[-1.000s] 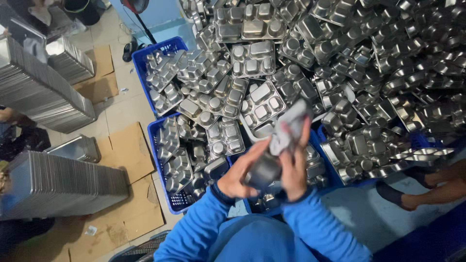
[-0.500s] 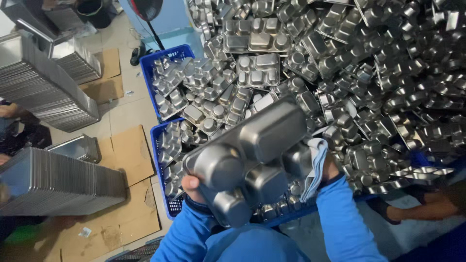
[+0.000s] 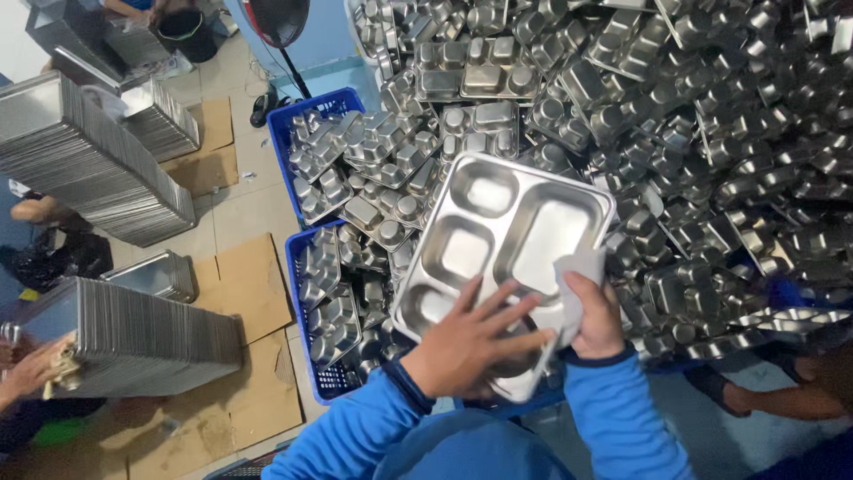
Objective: The person repeatedly picks up stainless steel compartmentalized trays from a large pile in a blue crate, wipes them with a white cloth, and places them into a black crate. The process is continuous and repetitive throughout the clip.
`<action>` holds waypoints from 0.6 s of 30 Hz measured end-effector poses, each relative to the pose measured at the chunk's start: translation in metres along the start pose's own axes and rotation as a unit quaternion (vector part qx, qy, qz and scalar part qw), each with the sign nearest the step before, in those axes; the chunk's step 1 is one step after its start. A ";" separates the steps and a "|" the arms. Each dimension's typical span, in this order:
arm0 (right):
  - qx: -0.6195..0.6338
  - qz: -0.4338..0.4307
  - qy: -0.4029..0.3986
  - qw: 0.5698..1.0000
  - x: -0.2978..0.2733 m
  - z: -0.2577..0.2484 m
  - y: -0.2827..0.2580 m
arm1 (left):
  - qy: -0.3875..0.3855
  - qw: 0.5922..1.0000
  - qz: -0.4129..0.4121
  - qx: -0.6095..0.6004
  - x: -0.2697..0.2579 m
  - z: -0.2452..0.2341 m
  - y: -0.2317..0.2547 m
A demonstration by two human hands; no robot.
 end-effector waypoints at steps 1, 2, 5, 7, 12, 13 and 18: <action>0.000 -0.007 0.022 1.000 0.004 -0.002 0.005 | 0.033 0.999 0.003 0.040 -0.001 -0.003 -0.003; 0.000 -0.014 0.043 0.999 0.008 -0.009 0.011 | 0.074 0.996 -0.042 0.005 -0.011 -0.009 -0.016; -0.027 -0.043 0.101 0.994 0.017 -0.030 0.026 | 0.242 0.946 -0.168 -0.134 -0.055 -0.018 -0.063; -0.051 -0.059 0.138 0.987 0.018 -0.037 0.041 | 0.407 0.843 -0.229 -0.267 -0.083 -0.003 -0.091; -0.153 -0.075 0.180 0.969 0.028 -0.029 0.055 | 0.430 0.575 -0.188 -0.670 -0.085 0.094 -0.122; -0.273 -0.042 0.146 0.950 0.030 -0.022 0.053 | 0.449 0.577 -0.194 -0.654 -0.090 0.101 -0.125; -0.479 -0.280 0.202 0.807 0.018 -0.005 -0.038 | 0.499 0.335 -0.249 -0.759 -0.094 0.117 -0.148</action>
Point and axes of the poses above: each hand's wrist, its own x-axis towards the middle knuckle, its own z-axis out of the palm, y = z × x, the point moved 6 cm from there along x, towards the middle knuckle, and after that the axes turned 8 degrees about -x, right-handed, at the moved point
